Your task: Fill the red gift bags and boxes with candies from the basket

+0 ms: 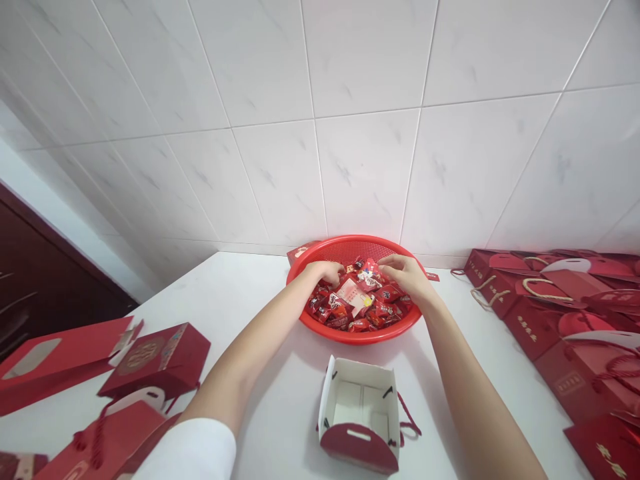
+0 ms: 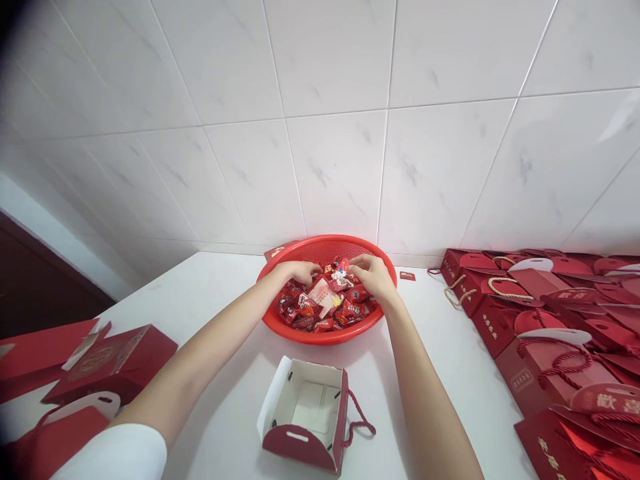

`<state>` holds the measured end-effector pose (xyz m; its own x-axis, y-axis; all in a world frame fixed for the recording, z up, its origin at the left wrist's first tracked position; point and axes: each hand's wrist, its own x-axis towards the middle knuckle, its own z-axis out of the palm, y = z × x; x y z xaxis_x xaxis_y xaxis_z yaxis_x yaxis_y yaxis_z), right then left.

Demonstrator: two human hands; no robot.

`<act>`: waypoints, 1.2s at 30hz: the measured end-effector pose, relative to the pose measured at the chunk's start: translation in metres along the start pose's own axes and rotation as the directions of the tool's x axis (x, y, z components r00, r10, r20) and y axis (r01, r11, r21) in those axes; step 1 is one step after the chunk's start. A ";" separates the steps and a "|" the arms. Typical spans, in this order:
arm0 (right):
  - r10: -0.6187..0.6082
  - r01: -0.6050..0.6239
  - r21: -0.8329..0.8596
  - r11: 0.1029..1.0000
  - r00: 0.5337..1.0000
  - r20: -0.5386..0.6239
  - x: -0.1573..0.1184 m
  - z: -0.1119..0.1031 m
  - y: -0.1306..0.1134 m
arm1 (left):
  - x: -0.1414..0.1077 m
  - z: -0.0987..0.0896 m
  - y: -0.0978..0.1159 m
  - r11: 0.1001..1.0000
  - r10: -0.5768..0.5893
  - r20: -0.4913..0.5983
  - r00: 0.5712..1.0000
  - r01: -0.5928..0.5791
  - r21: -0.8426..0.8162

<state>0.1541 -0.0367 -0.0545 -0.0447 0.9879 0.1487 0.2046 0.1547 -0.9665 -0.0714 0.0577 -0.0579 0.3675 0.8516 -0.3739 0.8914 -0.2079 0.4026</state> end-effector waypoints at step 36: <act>-0.015 -0.050 0.180 0.982 0.939 0.343 0.001 0.003 0.000 | -0.033 -0.009 0.050 0.706 0.438 -0.434 0.787 -0.600 -0.376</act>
<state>0.1505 -0.0358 -0.0547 -0.3800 0.9213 0.0824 0.0269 0.1001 -0.9946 -0.0418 0.0235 -0.0180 0.5650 0.7879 0.2448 0.3086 -0.4770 0.8230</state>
